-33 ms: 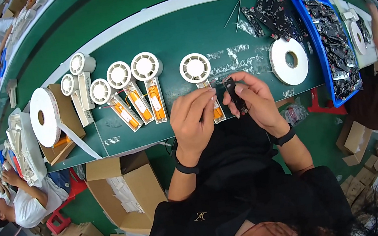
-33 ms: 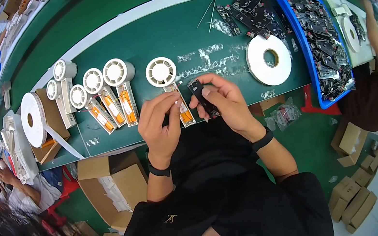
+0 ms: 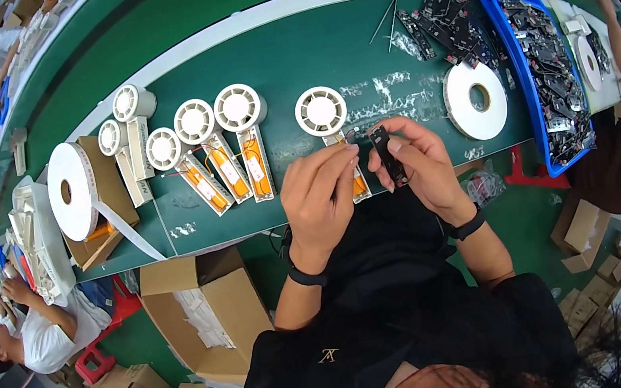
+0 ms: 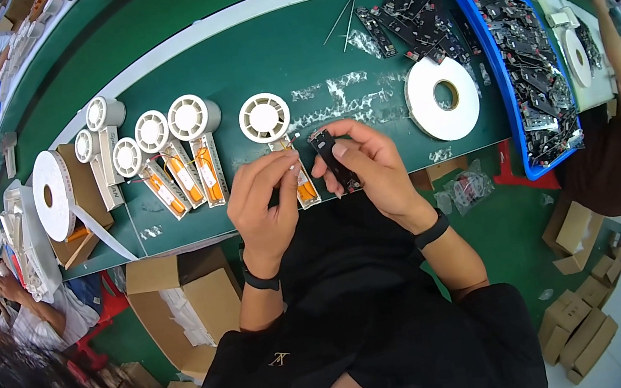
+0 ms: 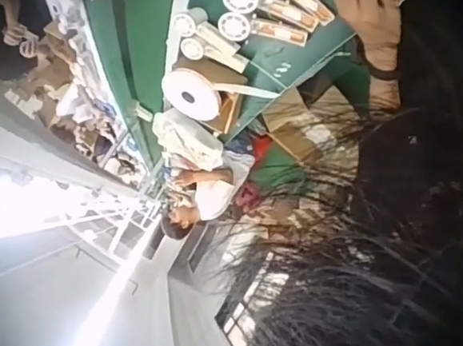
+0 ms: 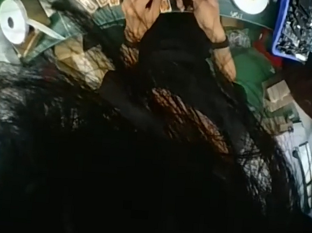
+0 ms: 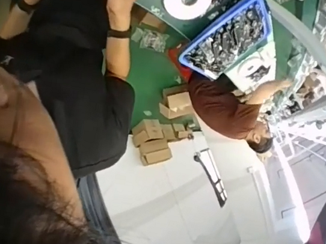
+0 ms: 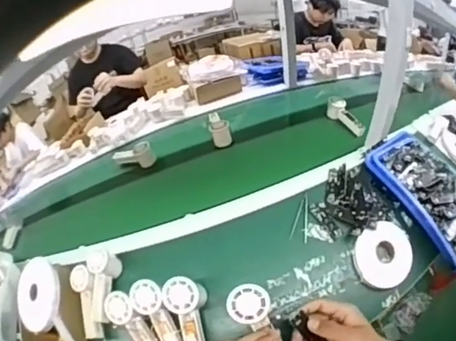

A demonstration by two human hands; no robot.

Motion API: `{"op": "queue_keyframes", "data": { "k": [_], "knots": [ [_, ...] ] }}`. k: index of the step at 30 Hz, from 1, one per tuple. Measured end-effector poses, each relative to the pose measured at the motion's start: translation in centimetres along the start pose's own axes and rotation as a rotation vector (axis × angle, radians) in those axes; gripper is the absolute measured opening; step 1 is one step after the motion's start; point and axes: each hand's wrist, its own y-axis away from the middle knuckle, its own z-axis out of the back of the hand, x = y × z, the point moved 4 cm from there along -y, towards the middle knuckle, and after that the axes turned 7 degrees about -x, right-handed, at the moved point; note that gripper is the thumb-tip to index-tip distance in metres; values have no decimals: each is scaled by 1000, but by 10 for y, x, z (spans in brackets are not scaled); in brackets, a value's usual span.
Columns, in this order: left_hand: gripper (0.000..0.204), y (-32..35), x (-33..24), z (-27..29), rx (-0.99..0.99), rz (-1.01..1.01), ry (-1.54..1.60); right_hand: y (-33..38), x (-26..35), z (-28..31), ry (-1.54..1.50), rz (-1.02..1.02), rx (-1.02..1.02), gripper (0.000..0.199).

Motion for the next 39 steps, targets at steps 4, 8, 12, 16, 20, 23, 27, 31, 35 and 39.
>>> {"op": "queue_keyframes", "data": {
  "k": [4, 8, 12, 16, 20, 23, 27, 31, 35, 39],
  "knots": [
    [19, 4, -1, -6, 28, 122, 15, -1, 6, 0, -49, 0, 12, 42],
    [20, 5, 2, -9, 29, 259, 136, -1, 8, 3, -348, -129, 17, 51],
    [19, 8, 0, -4, 43, 195, 102, -1, 7, 8, -499, -178, 13, 57],
    [19, 8, 4, -10, 24, 170, 132, 4, 17, 9, -404, -89, 18, 50],
    [18, 10, 6, -13, -2, 122, 117, 12, 24, 8, -346, 96, 78, 32],
    [20, 9, 6, -14, -30, 211, 126, 16, 21, 5, -311, 156, -124, 15],
    [21, 6, 8, -13, 3, 259, 93, 23, 12, 16, -332, 42, -178, 9],
    [19, 8, 13, -16, -29, 192, 136, 20, 17, 24, 53, 94, -247, 11],
    [20, 7, 15, -16, -45, 177, 157, 17, 34, 6, 986, 409, -220, 20],
    [27, 7, 17, -14, -56, 157, 148, 15, 50, -17, 1191, 526, -262, 32]
  ]
}}
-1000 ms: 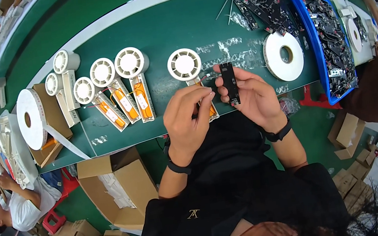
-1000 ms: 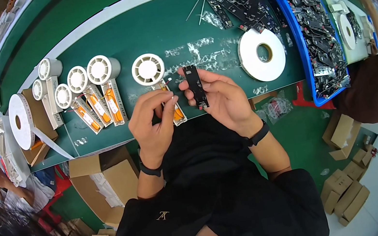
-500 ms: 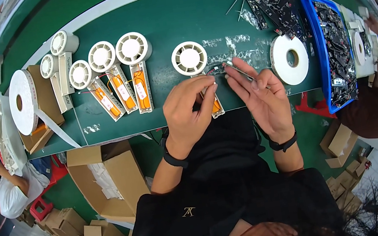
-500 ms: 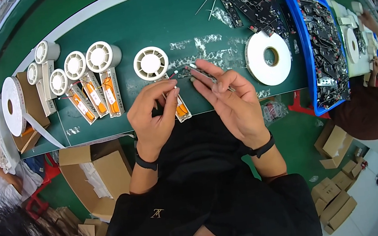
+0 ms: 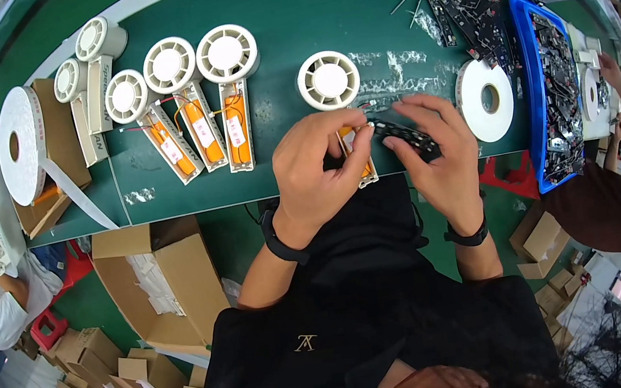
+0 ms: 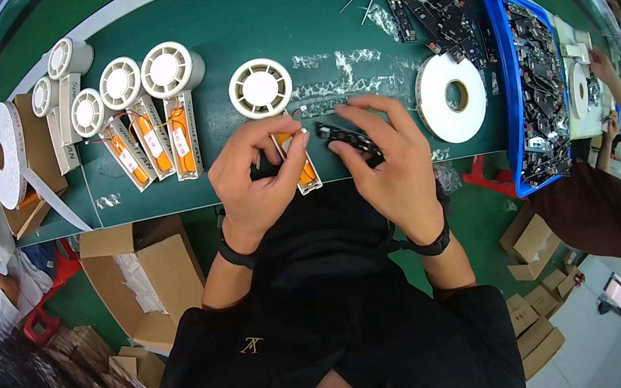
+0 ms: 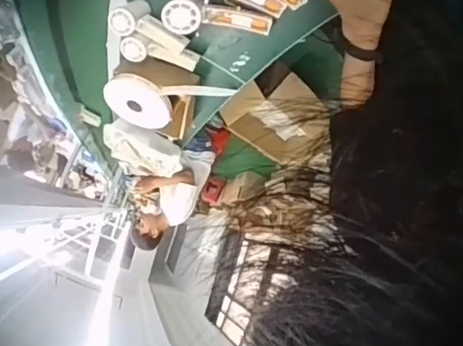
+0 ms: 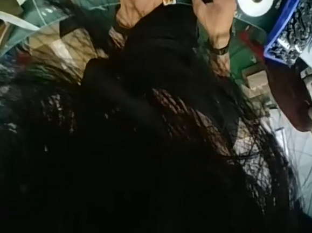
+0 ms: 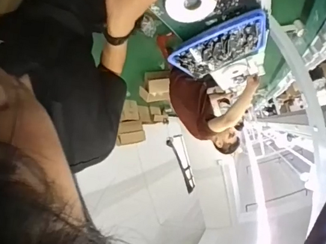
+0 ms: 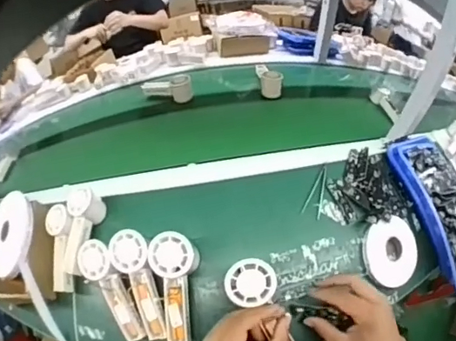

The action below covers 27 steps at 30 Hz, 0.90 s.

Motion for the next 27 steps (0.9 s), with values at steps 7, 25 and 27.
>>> {"op": "queue_keyframes", "data": {
  "k": [7, 25, 27],
  "knots": [
    [33, 4, -5, 16, -133, 121, 14, 1, -16, 0, 55, -64, -6, 33],
    [26, -5, -15, 6, -195, 97, -228, 9, -29, -25, -1177, -696, 276, 47],
    [25, -4, -17, 2, -222, 66, -227, 8, -30, -27, -1165, -706, 268, 47]
  ]
}}
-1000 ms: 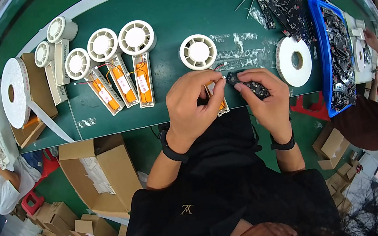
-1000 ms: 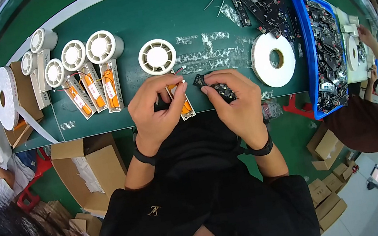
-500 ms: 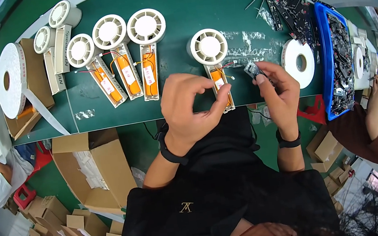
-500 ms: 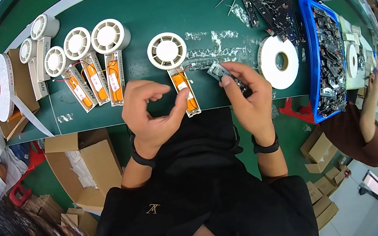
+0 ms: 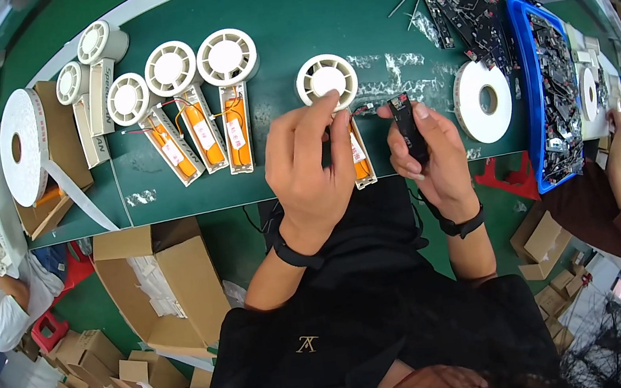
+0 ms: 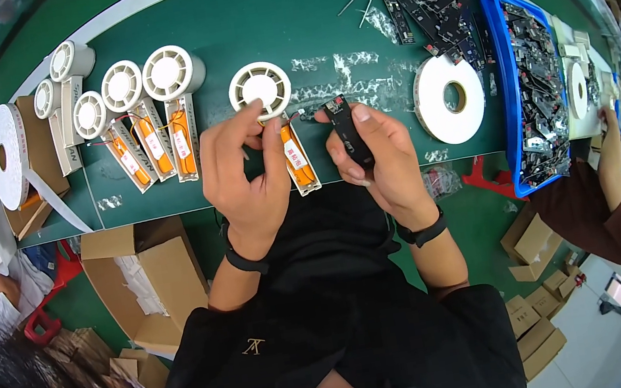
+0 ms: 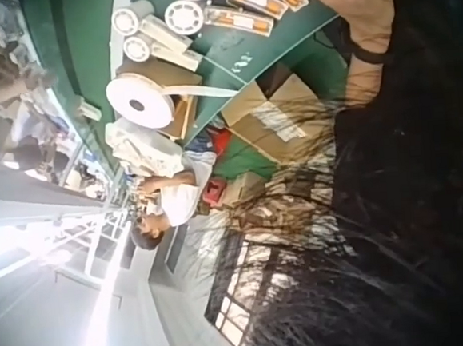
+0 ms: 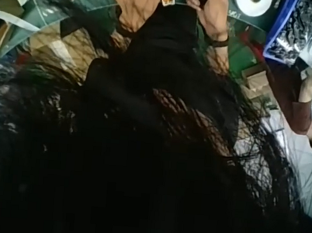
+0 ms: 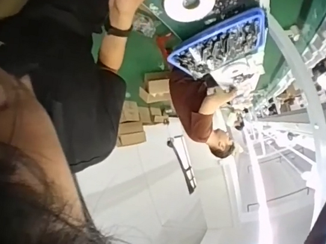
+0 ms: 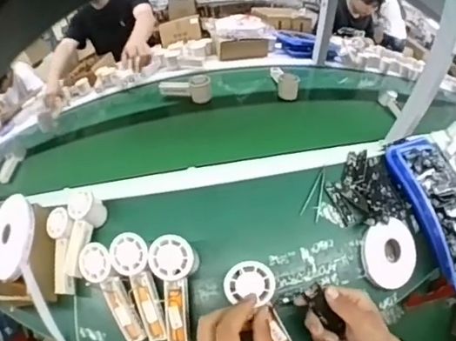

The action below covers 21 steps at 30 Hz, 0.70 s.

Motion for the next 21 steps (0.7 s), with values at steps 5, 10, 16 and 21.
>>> {"op": "queue_keyframes", "data": {
  "k": [5, 10, 16, 21],
  "knots": [
    [24, 11, 7, 0, -38, 316, 262, 0, 2, -6, 8, 12, -32, 47],
    [23, 4, 4, 0, 103, -123, 168, 4, 0, -8, 60, 70, -33, 47],
    [21, 7, 2, -8, 167, -144, 86, 7, 0, -8, 313, 283, -22, 41],
    [23, 12, 5, -9, 153, -72, 106, 6, 4, -6, 508, 485, -15, 36]
  ]
}}
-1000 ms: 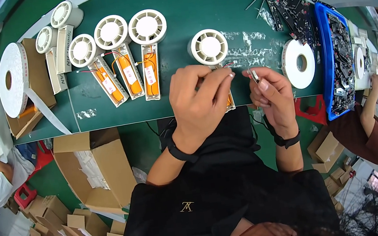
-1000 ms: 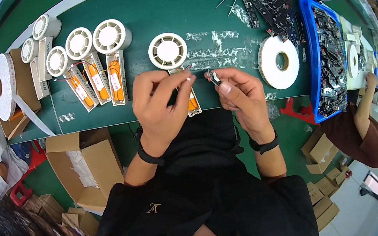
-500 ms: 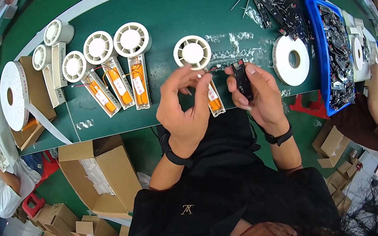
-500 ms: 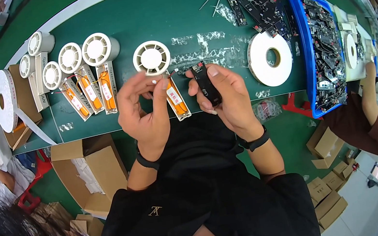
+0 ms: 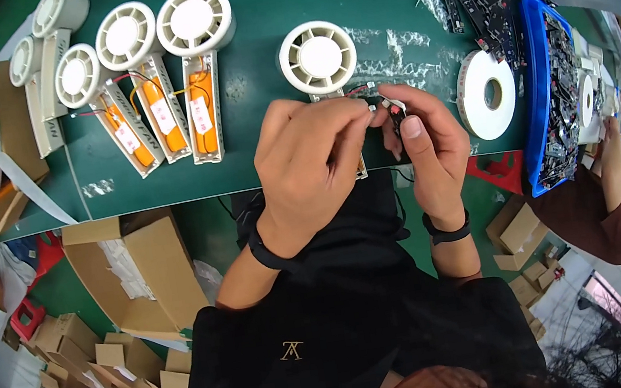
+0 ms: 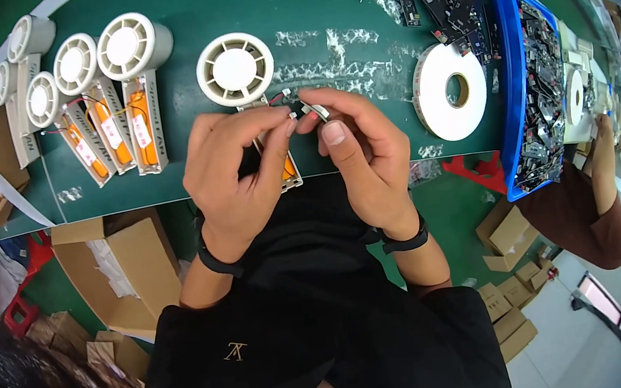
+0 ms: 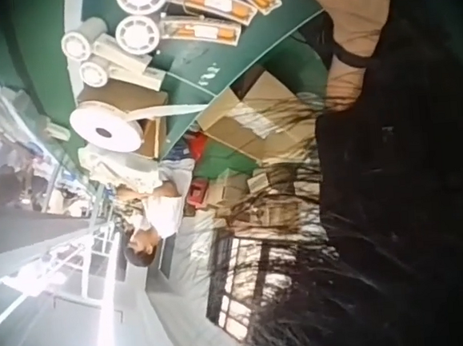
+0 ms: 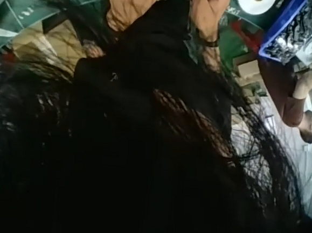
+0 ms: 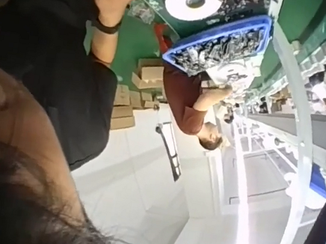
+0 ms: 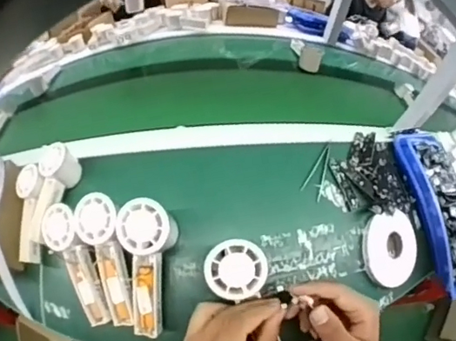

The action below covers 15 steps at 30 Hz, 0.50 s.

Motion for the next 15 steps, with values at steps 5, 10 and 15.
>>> {"op": "queue_keyframes", "data": {
  "k": [5, 10, 15],
  "knots": [
    [25, 1, 5, 0, -53, -80, 25, 1, 2, -4, 3, -30, -24, 38],
    [25, 2, 7, 0, -60, -54, 28, -2, -1, -2, -39, -44, 2, 39],
    [24, 4, 6, -1, -65, -53, 15, -3, -5, 2, -103, -72, 41, 36]
  ]
}}
